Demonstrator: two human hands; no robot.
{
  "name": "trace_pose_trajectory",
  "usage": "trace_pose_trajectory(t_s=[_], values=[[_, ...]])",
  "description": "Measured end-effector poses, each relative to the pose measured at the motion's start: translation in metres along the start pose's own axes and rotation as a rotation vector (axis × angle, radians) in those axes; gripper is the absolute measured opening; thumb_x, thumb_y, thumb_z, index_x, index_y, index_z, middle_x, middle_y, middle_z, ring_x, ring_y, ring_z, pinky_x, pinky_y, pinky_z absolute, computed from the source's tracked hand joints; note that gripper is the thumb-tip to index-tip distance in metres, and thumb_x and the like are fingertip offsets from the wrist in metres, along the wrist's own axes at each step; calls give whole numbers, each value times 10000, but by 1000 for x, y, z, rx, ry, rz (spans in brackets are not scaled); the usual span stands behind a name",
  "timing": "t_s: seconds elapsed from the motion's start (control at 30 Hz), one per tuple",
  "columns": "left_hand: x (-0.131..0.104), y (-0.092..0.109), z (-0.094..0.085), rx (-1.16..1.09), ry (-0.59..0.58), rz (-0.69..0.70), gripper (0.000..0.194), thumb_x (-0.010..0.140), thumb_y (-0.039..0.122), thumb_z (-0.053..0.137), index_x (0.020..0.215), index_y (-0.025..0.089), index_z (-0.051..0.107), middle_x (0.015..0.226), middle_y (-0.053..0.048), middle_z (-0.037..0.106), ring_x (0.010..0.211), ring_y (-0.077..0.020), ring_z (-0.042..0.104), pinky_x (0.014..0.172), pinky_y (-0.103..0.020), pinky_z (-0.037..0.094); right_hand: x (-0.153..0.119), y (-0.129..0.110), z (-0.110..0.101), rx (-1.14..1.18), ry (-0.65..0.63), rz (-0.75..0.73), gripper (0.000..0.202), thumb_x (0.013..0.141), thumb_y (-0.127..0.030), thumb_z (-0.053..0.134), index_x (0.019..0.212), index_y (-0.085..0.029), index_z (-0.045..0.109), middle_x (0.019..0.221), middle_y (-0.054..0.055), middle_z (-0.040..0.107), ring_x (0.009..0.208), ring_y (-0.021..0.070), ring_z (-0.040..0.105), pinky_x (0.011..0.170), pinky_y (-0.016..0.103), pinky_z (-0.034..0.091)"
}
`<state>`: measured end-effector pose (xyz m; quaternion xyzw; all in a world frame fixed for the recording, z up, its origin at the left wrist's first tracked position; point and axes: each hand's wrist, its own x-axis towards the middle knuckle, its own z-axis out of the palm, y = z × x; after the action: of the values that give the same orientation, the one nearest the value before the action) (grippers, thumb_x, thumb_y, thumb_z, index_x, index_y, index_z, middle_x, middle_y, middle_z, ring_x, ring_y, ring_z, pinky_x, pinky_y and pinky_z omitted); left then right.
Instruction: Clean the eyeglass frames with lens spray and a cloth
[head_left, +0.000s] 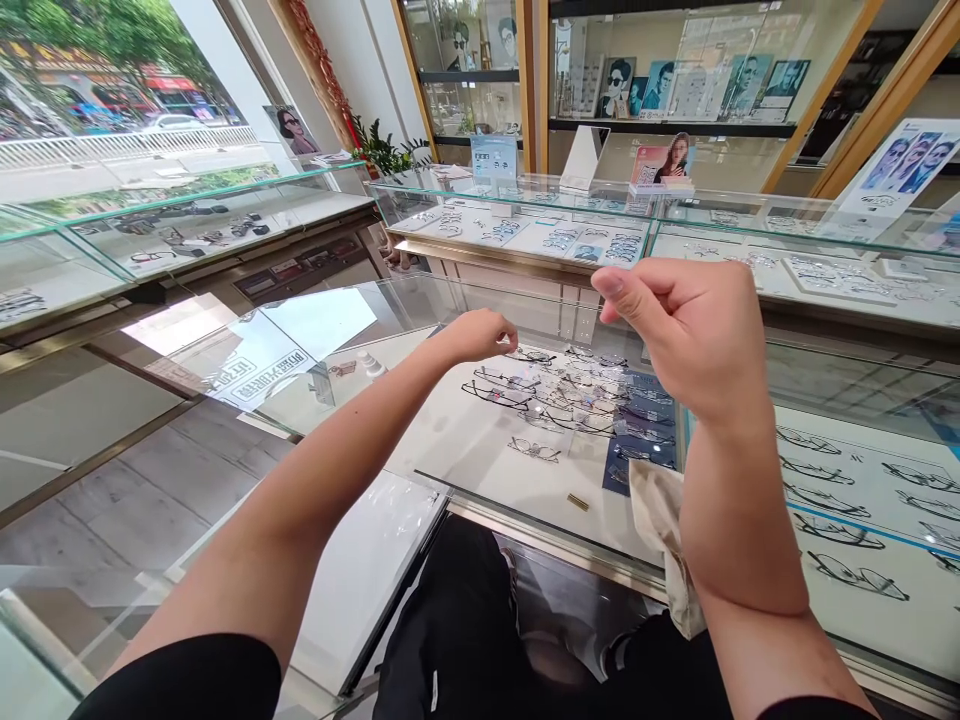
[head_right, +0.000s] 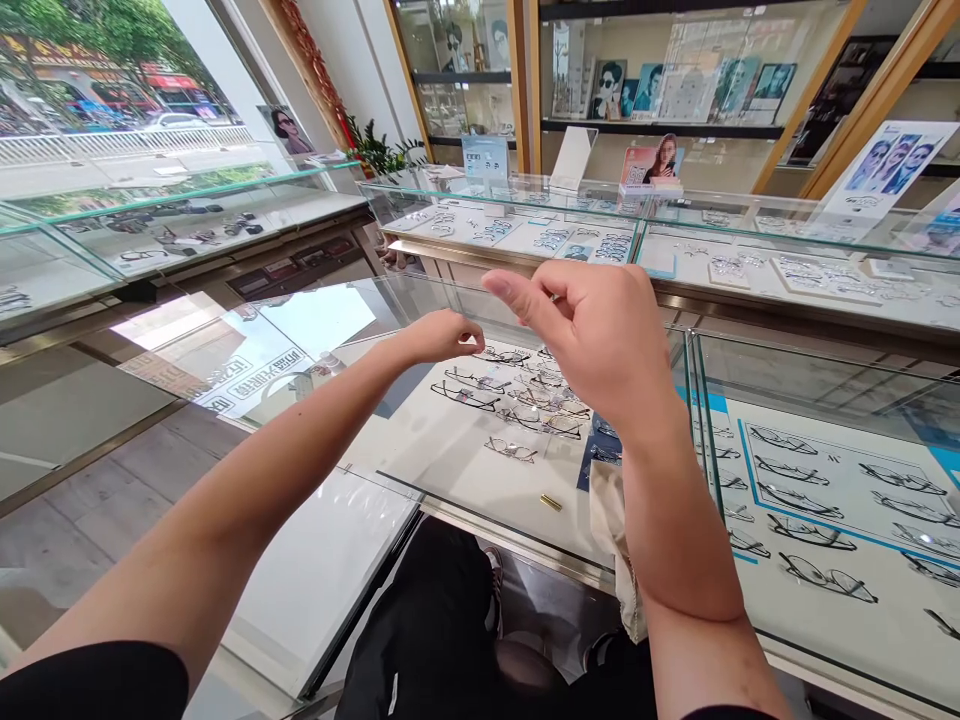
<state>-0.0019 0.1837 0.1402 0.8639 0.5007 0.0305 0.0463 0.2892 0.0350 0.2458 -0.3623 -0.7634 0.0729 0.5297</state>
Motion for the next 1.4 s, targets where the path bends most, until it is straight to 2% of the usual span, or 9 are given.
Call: trace_pose_trajectory(t_s=[0.3,0.4,0.53,0.63,0.73,0.9,1.07,1.27,1.4], values=[[-42,60,-29,-794,245,12,291,875,503,766,925,220,809,609,8,541,600,-145,475,631,-332,376,-5,-30,-4,59,63,-43,653,939,-816,614,637,-239,660,502,-36,381,539,137,389,543,336,273],[-43,86,-28,-975,331,43,317,851,526,803,914,216,793,758,-31,674,729,-172,597,725,-357,479,4,-28,-11,92,93,-22,634,927,-807,644,640,-242,624,513,-39,378,550,140,409,544,334,284],[-31,115,-24,-1133,458,92,288,813,474,843,851,197,775,1063,-74,779,1024,-213,687,1011,-405,506,-2,5,-20,123,55,148,566,897,-767,716,705,-248,596,521,-79,306,521,119,292,539,311,260],[-15,133,-13,-1252,443,115,311,793,479,861,874,190,781,1151,-95,800,1112,-242,707,1088,-421,497,-28,38,-20,112,18,314,473,863,-692,785,825,-251,622,566,-98,305,543,116,254,557,298,248],[2,150,5,-1287,428,130,389,777,534,869,914,183,774,1160,-119,812,1095,-261,730,1060,-425,529,-56,67,-12,154,15,418,449,824,-634,819,987,-247,661,623,-94,371,589,129,343,591,291,302],[28,171,44,-1223,467,121,474,787,637,822,932,194,737,1105,-128,819,1061,-274,742,979,-407,562,-82,112,3,289,210,509,355,857,-574,726,905,-225,681,780,0,616,727,174,513,655,308,420],[40,173,74,-1312,336,112,533,749,703,817,930,213,714,1075,-116,818,1036,-268,732,968,-403,554,-98,150,11,471,252,613,368,834,-585,749,921,-235,679,835,15,638,803,198,573,659,302,469],[35,171,88,-1377,174,109,423,800,625,812,900,227,707,1030,-67,800,1014,-233,715,977,-376,530,-111,170,31,507,211,627,381,888,-600,718,983,-234,671,902,19,646,795,182,570,708,308,452],[32,171,90,-1430,222,72,500,733,657,862,890,212,698,1068,-96,809,1084,-257,724,1032,-399,520,-114,167,39,457,324,617,390,859,-553,781,1031,-229,649,990,20,637,769,148,523,768,309,471]])
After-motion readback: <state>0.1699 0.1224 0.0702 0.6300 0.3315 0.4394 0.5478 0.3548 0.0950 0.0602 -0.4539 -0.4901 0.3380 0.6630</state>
